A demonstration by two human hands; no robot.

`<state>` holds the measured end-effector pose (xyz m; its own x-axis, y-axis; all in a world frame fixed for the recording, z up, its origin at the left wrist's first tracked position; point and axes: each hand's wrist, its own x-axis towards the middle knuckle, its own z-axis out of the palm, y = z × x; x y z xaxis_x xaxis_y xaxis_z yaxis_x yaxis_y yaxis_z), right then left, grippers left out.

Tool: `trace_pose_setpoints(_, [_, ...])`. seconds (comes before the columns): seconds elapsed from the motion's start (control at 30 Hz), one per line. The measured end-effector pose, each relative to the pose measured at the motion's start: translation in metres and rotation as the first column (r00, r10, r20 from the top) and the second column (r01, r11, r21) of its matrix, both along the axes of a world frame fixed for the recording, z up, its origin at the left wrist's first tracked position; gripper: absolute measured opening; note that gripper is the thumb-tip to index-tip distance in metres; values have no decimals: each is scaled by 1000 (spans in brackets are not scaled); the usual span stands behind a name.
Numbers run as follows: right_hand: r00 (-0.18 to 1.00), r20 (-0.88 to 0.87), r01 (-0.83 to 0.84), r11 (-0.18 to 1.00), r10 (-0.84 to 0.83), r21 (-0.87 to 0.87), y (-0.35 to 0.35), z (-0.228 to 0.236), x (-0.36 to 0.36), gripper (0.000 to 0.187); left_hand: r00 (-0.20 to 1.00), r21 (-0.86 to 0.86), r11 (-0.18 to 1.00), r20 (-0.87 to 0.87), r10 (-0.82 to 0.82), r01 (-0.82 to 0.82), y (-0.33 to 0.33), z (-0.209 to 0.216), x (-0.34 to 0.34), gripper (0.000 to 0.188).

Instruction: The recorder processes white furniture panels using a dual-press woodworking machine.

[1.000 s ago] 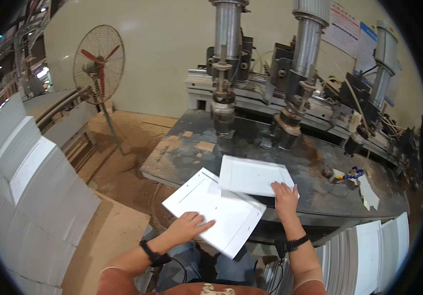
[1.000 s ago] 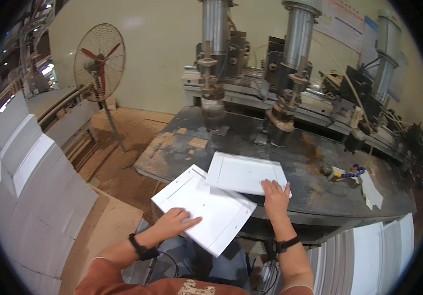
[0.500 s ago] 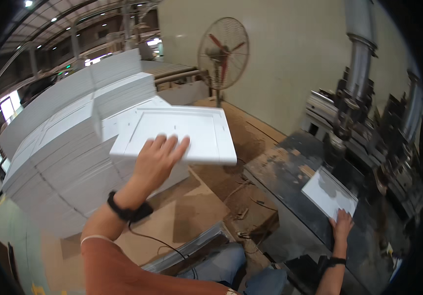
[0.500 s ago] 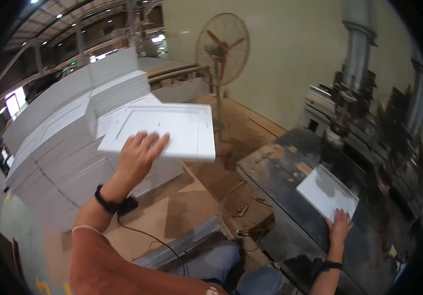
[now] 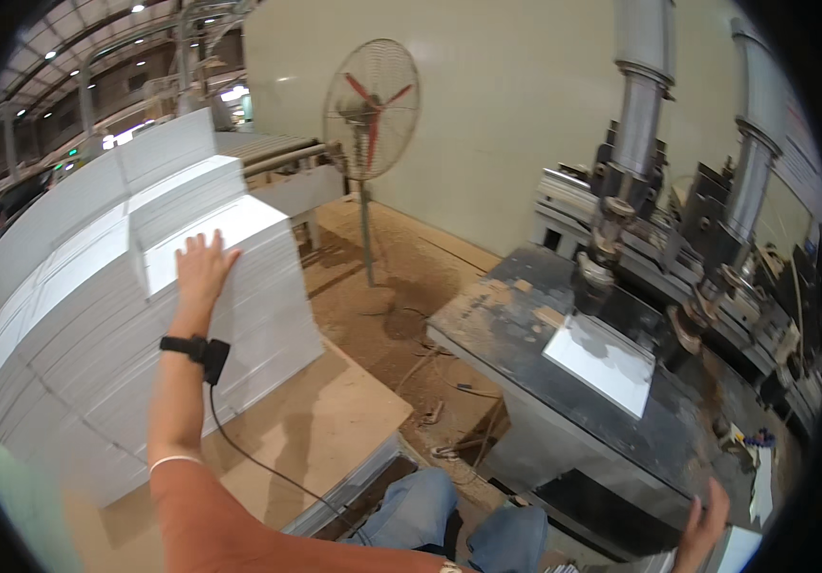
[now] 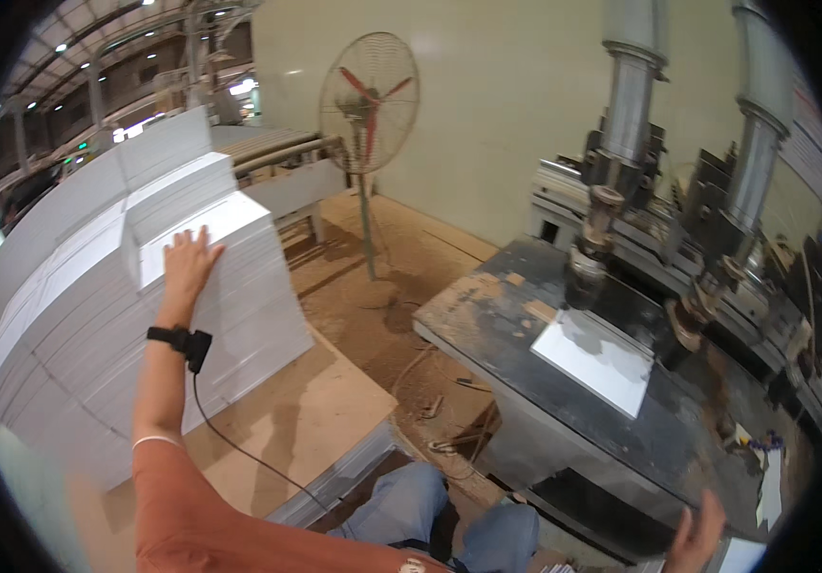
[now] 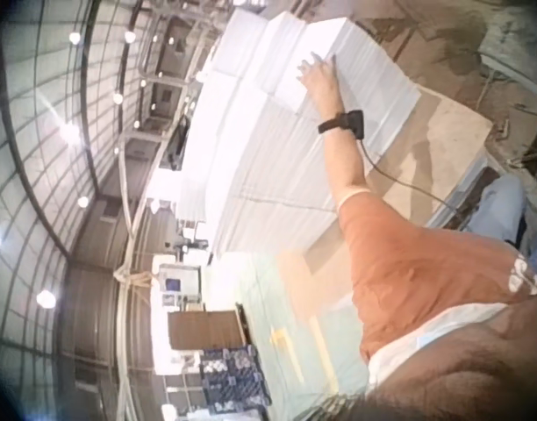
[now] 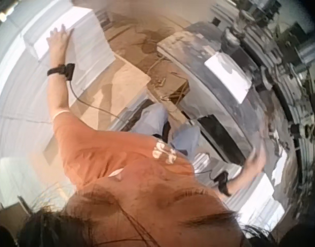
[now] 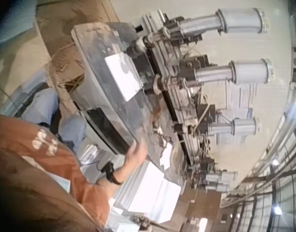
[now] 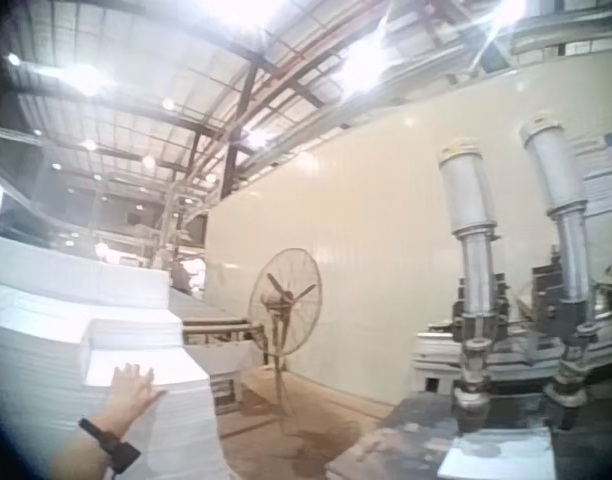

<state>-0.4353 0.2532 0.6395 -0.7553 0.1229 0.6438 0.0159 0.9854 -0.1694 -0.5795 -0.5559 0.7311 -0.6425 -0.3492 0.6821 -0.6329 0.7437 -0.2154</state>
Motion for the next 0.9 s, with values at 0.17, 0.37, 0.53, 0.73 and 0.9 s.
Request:
trace_pose_setpoints(0.17, [642,189,691,668,-743,277,8,29,168,66,828,-250,835,-164,-536,491,106,-34,-49,51])
trace_pose_setpoints(0.37, [661,-14,706,616,-750,348,29,-30,213,51,-5,195,-8,-15,-1000,981,384,-107,-122,42])
trace_pose_setpoints(0.53, [895,47,415,867,-443,276,-51,14,126,49,-32,472,-52,-49,-998,880,530,-178,-196,60])
trace_pose_setpoints(0.73, [998,44,-57,971,48,234,-49,21,-7,45,-75,488,-78,-27,-997,869,536,-214,-157,84])
trace_pose_setpoints(0.9, [970,60,-243,956,237,166,-64,-54,-149,31,-221,300,-196,52,-974,934,427,-215,-92,38])
